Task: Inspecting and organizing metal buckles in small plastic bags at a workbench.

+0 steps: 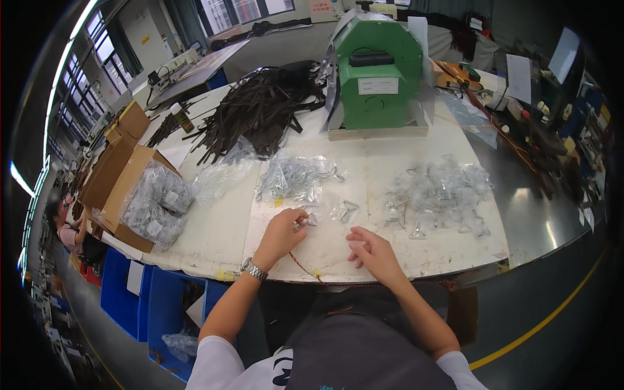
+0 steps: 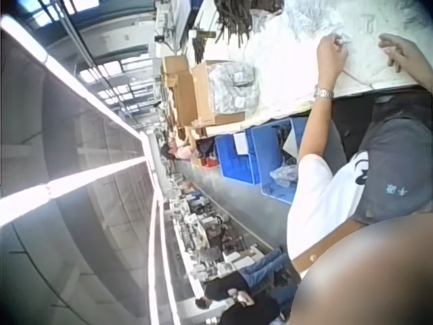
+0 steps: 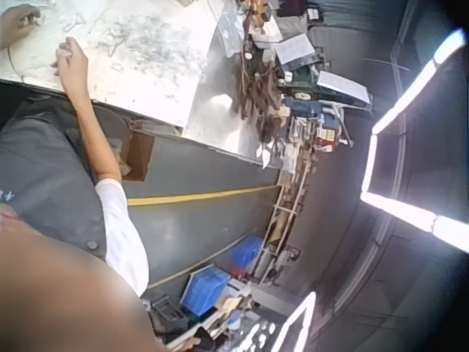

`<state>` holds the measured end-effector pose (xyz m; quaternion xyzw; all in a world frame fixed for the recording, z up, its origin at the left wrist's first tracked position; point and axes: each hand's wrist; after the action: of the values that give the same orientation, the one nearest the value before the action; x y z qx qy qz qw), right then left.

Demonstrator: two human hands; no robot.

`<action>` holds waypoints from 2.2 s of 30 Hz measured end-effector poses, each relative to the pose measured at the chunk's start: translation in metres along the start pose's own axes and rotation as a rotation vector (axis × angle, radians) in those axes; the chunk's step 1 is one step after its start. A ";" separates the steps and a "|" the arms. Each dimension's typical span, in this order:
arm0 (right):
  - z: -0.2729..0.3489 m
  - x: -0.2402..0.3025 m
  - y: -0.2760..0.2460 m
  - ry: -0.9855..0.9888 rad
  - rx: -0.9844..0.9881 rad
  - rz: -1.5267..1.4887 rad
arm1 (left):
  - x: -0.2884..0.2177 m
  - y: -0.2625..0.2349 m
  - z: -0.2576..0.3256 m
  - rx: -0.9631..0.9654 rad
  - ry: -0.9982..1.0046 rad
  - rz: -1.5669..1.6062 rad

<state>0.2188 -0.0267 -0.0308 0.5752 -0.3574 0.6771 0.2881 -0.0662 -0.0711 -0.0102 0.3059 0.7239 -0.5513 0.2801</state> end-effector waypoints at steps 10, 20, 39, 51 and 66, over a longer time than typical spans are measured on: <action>-0.019 0.000 0.003 0.048 0.205 -0.366 | -0.077 0.044 0.021 -0.103 0.056 0.296; 0.003 0.029 -0.010 0.083 0.212 -0.106 | -0.057 0.055 0.036 -0.075 -0.132 0.535; 0.007 0.020 -0.001 -0.010 0.090 -0.339 | -0.068 0.057 0.048 -0.148 -0.304 1.001; 0.017 0.007 0.012 0.038 0.117 -0.352 | -0.079 0.053 0.048 -0.224 -0.241 0.841; -0.021 0.033 -0.034 0.098 0.652 -0.048 | -0.087 0.028 0.011 0.196 0.063 0.413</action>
<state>0.2288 0.0093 0.0048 0.6123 -0.0938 0.7756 0.1214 0.0128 -0.0874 0.0338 0.4902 0.5975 -0.5401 0.3333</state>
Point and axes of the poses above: each hand's wrist, its own z-axis away from the middle knuckle, its own y-axis out of the palm, x = y × z, and after that the axes turned 10 degrees about z, right-handed
